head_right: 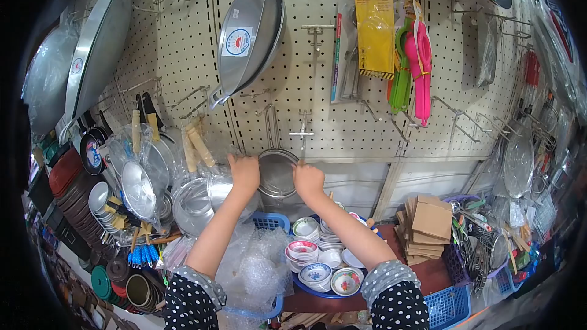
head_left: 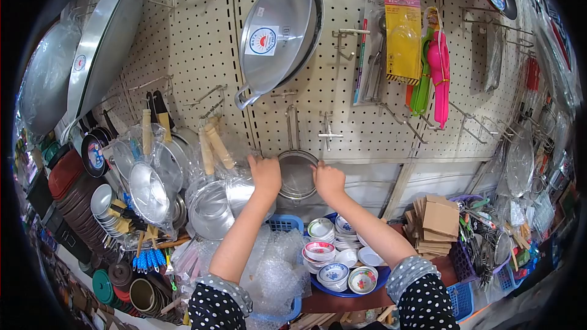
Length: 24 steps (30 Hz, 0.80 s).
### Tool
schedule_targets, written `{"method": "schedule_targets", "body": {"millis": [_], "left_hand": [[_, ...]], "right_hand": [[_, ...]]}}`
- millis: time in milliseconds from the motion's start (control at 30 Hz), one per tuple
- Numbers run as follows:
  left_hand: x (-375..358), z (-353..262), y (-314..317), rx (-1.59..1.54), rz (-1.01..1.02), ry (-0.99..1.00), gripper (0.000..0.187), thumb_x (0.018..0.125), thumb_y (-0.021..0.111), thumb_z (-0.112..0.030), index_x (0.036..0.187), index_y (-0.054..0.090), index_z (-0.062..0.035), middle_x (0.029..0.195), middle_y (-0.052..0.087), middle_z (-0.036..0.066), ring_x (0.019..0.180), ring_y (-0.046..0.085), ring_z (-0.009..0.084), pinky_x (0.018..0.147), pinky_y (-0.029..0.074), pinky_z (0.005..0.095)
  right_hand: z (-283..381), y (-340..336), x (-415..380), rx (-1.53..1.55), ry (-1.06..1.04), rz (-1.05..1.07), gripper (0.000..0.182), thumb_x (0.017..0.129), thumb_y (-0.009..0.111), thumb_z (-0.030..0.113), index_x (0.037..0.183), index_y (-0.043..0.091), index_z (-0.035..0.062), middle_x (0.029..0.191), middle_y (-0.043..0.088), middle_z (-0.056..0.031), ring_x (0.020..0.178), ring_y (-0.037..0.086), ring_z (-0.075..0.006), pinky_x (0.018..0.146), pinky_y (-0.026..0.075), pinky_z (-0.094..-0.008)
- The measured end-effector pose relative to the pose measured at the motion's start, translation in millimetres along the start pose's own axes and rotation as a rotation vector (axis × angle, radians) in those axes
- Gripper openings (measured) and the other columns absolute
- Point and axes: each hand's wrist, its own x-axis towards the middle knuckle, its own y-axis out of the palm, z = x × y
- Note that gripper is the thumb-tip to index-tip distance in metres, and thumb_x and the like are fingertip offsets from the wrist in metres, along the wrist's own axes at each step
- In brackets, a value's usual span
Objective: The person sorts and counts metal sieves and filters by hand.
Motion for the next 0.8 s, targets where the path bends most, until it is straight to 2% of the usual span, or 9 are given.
{"method": "schedule_targets", "body": {"millis": [267, 367, 467, 567, 667, 767, 800], "left_hand": [[1, -7, 12, 0.098, -0.118, 0.032, 0.018, 0.084, 0.058, -0.014, 0.094, 0.071, -0.0102, 0.084, 0.071, 0.008, 0.094, 0.063, 0.0244, 0.104, 0.033, 0.045], [2, -10, 16, 0.261, -0.12, 0.019, 0.017, 0.084, 0.058, -0.015, 0.094, 0.07, -0.0098, 0.085, 0.069, 0.007, 0.092, 0.062, 0.0229, 0.102, 0.034, 0.0414], [3, -10, 23, 0.261, -0.138, -0.017, 0.018, 0.078, 0.063, -0.014, 0.094, 0.069, -0.0067, 0.085, 0.068, 0.008, 0.096, 0.062, 0.0235, 0.104, 0.034, 0.0424], [0, -13, 12, 0.27, -0.091, -0.039, 0.023, 0.082, 0.064, -0.02, 0.1, 0.066, -0.0063, 0.092, 0.067, 0.008, 0.098, 0.06, 0.0227, 0.097, 0.037, 0.0404], [-21, -24, -37, 0.073, -0.176, -0.014, 0.034, 0.084, 0.067, -0.031, 0.106, 0.061, -0.0052, 0.103, 0.063, 0.008, 0.099, 0.058, 0.0232, 0.09, 0.038, 0.0397], [-47, -43, -59, -0.105, -0.165, 0.007, 0.044, 0.083, 0.068, -0.04, 0.109, 0.055, -0.007, 0.105, 0.056, 0.008, 0.099, 0.053, 0.0241, 0.084, 0.038, 0.0399], [-57, -51, -67, -0.157, -0.171, 0.051, 0.041, 0.084, 0.067, -0.036, 0.109, 0.055, -0.0065, 0.107, 0.055, 0.008, 0.099, 0.053, 0.0254, 0.083, 0.038, 0.0415]], "right_hand": [[-4, 11, 10, -0.094, 0.02, 0.035, 0.041, 0.095, 0.054, 0.041, 0.084, 0.066, 0.0041, 0.071, 0.07, -0.0134, 0.063, 0.07, -0.0302, 0.053, 0.055, -0.0418], [-2, 8, 10, -0.117, 0.025, -0.003, 0.044, 0.095, 0.054, 0.043, 0.081, 0.068, 0.0041, 0.072, 0.07, -0.0131, 0.064, 0.071, -0.0289, 0.053, 0.055, -0.0412], [1, 2, 10, -0.111, 0.067, 0.029, 0.048, 0.093, 0.055, 0.049, 0.081, 0.068, 0.0039, 0.071, 0.07, -0.013, 0.063, 0.071, -0.0283, 0.052, 0.055, -0.0406], [4, -18, 4, -0.072, 0.092, 0.051, 0.053, 0.09, 0.056, 0.054, 0.081, 0.068, 0.0034, 0.07, 0.07, -0.0127, 0.062, 0.07, -0.0284, 0.051, 0.054, -0.0404], [8, -39, -12, -0.029, 0.127, -0.067, 0.052, 0.089, 0.059, 0.053, 0.083, 0.064, 0.0023, 0.069, 0.068, -0.0127, 0.059, 0.069, -0.0289, 0.048, 0.053, -0.0409], [8, -58, -38, -0.007, 0.018, -0.226, 0.046, 0.089, 0.061, 0.049, 0.085, 0.06, 0.0028, 0.072, 0.065, -0.0137, 0.061, 0.067, -0.0296, 0.048, 0.052, -0.0421], [11, -72, -49, 0.052, 0.025, -0.143, 0.035, 0.086, 0.064, 0.039, 0.09, 0.057, 0.005, 0.084, 0.062, -0.0129, 0.076, 0.066, -0.0298, 0.06, 0.055, -0.0405]]}}
